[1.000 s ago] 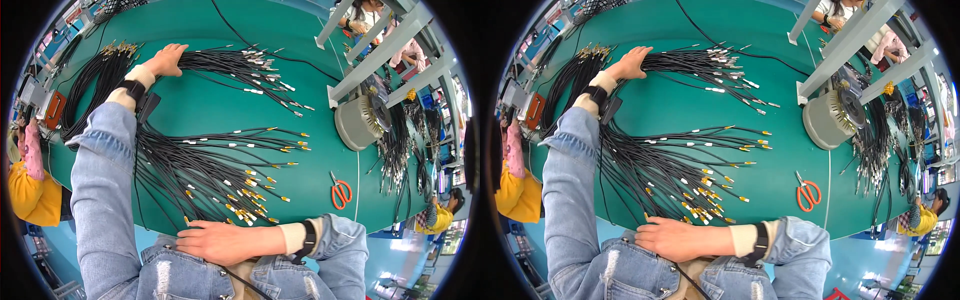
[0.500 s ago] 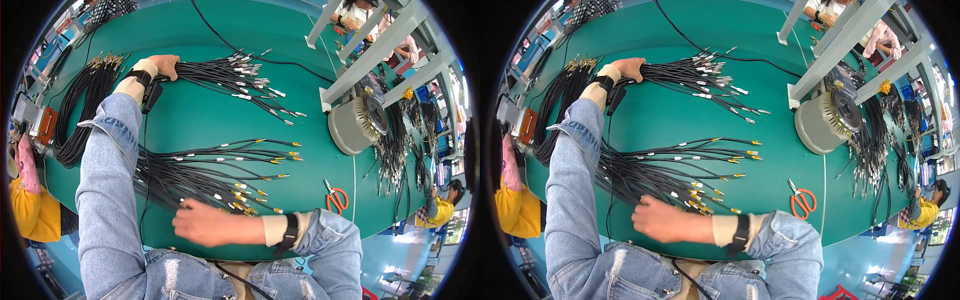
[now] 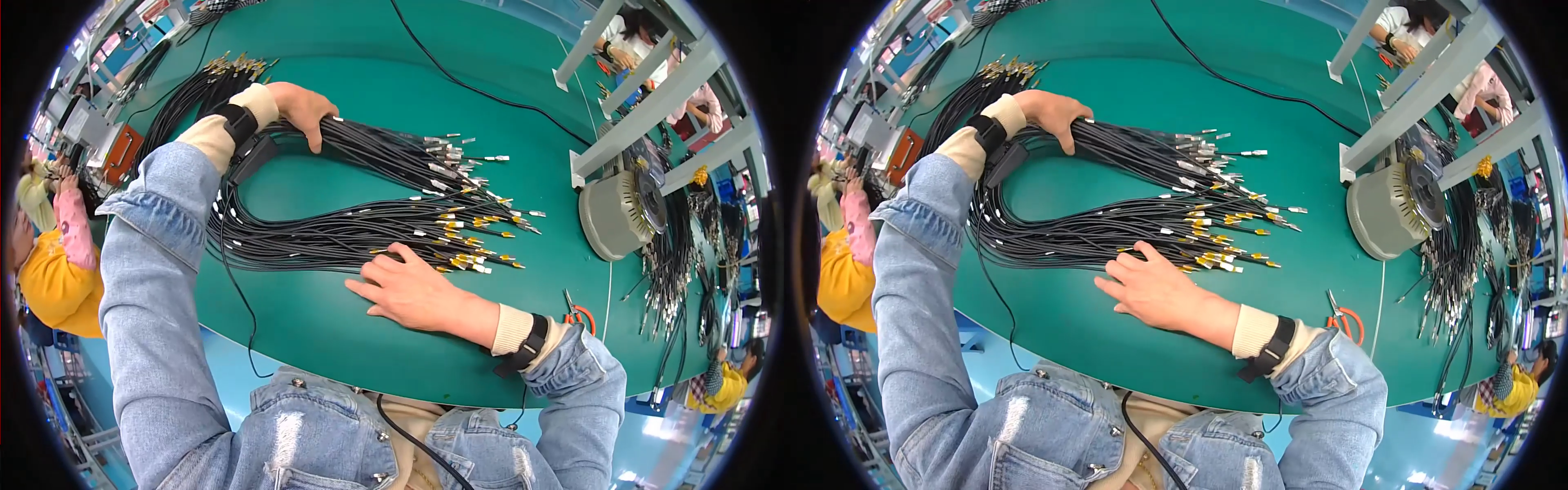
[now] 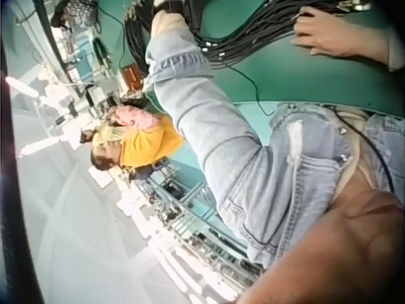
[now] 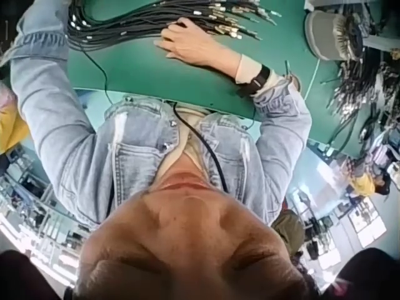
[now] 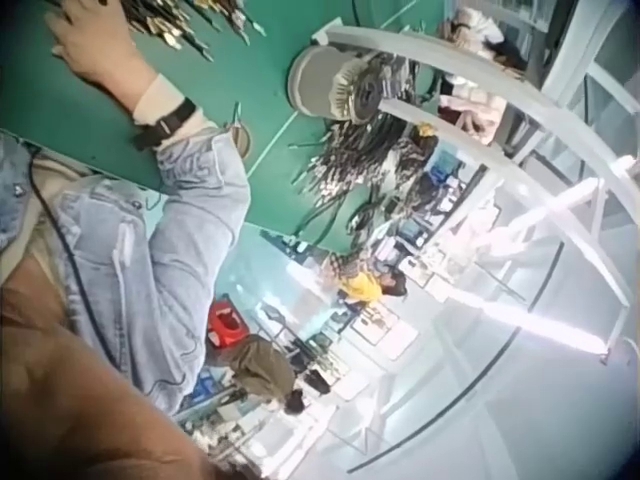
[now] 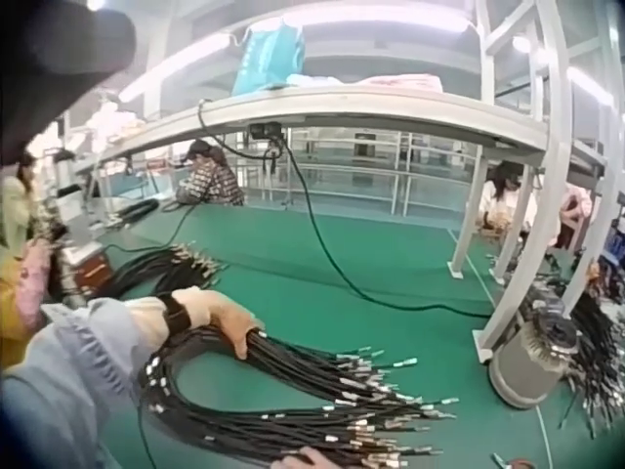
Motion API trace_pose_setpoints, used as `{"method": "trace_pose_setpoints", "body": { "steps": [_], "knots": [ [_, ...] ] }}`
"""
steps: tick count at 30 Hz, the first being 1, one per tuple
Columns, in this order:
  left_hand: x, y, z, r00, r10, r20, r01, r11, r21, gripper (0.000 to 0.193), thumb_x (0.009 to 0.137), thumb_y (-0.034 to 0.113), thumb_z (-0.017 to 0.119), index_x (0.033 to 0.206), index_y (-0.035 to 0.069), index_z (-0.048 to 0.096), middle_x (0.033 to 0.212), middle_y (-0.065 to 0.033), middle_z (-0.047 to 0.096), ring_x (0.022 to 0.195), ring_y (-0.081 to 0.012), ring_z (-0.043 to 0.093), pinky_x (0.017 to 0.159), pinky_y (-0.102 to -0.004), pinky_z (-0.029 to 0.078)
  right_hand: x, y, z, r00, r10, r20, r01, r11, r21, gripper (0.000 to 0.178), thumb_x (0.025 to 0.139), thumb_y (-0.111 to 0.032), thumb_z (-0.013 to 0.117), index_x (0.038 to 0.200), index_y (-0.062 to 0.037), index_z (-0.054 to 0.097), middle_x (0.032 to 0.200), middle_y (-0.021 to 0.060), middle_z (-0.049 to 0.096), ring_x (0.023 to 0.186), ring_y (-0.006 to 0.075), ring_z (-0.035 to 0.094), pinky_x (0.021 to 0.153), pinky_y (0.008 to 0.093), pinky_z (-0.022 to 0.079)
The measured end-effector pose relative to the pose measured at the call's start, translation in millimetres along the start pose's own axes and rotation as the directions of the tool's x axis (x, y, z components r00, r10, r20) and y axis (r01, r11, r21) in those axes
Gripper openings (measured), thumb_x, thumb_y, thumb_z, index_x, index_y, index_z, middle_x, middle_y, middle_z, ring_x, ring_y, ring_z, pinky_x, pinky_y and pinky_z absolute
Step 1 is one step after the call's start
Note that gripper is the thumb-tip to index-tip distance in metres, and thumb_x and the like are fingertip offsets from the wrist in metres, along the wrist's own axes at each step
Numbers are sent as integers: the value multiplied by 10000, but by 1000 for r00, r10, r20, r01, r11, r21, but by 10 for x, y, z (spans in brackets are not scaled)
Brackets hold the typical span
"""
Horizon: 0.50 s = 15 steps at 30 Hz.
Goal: The person picks up a cable, presses a small yellow piece onto the connector by hand, and sets it back down. This process is repeated for several cables before the person gathers and rearranges them on the green work surface.
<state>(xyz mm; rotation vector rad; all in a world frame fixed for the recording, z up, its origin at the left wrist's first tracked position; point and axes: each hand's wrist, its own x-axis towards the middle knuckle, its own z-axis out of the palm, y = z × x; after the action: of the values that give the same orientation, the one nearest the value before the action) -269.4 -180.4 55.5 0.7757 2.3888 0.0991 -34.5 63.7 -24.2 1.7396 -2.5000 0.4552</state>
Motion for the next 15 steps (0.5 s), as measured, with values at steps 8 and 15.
{"method": "trace_pose_setpoints", "body": {
  "steps": [8,15],
  "knots": [
    [-118,-4,275,997,-78,5,78,996,34,327,637,170,707,884,-35,649,763,-146,665,717,-249,637,655,-366,493,19,-364,110,995,0,103,3,1000,-21,584,841,-384,599,1310,-66,456,1232,76,484,1176,230,440,1012,418,324],
    [-679,91,-178,977,-89,-193,79,995,-59,207,624,114,652,756,-38,604,635,-132,617,599,-233,604,579,-360,472,178,-149,277,996,-20,92,3,983,185,665,872,-459,531,1383,-65,371,1470,104,325,1361,269,292,1102,434,257]
  ]
}}
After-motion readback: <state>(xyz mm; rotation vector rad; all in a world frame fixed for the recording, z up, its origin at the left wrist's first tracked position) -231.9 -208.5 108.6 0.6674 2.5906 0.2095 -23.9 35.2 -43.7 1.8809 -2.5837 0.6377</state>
